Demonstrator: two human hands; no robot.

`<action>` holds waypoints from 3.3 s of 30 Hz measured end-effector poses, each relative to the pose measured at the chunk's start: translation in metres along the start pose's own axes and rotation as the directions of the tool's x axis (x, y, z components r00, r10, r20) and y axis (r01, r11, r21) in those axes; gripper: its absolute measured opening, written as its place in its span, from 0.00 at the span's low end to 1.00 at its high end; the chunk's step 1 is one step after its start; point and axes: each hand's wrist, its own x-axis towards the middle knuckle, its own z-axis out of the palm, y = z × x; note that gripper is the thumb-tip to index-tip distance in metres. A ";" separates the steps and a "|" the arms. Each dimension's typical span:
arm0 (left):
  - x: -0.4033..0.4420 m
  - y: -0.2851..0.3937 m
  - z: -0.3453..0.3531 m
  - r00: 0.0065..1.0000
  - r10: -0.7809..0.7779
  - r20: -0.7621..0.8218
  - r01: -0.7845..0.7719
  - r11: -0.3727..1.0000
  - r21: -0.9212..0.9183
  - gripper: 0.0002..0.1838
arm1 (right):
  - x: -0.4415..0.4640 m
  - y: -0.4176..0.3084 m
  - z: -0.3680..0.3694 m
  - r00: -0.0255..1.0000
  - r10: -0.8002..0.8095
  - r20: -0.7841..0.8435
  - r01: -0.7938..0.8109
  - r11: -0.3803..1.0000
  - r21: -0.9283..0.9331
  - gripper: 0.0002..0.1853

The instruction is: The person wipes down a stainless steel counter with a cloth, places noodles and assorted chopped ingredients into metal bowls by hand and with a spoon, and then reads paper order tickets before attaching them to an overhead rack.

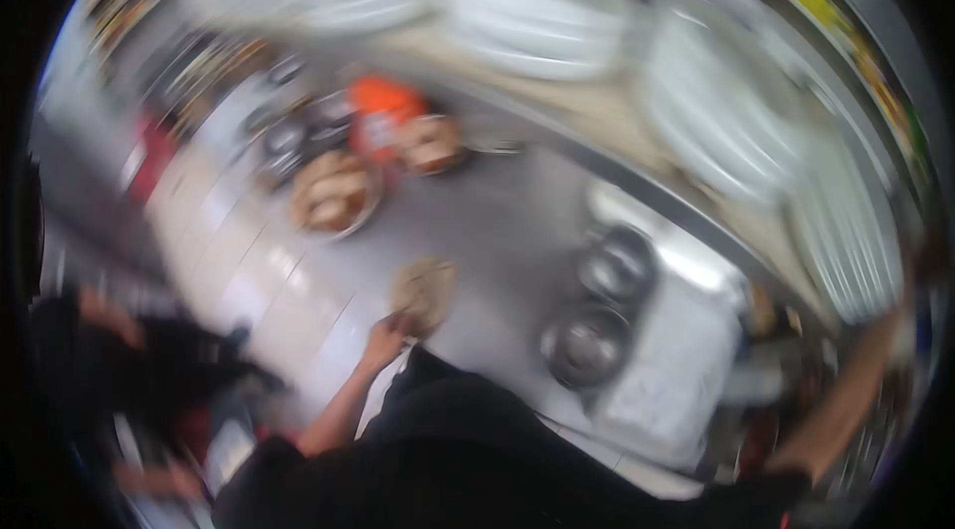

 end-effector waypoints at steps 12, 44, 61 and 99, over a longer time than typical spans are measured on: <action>-0.054 -0.031 -0.011 0.877 -0.273 -0.397 0.177 0.949 -0.262 0.21 | -0.052 -0.078 0.138 0.885 0.226 0.406 -0.356 0.892 0.278 0.20; 0.051 -0.072 -0.164 0.870 0.007 0.494 -0.272 0.842 0.467 0.21 | -0.348 -0.344 0.005 0.687 -0.065 -0.724 0.204 0.973 0.106 0.12; 0.041 -0.119 -0.180 0.227 -0.370 0.901 -0.464 0.772 0.435 0.32 | -0.744 -0.420 0.028 -0.056 0.080 0.995 -0.324 0.941 -0.094 0.25; -0.063 -0.077 -0.250 0.372 0.328 0.868 -0.555 0.829 -0.075 0.30 | -0.679 -0.543 -0.273 0.945 -0.322 -0.052 0.300 0.794 0.529 0.19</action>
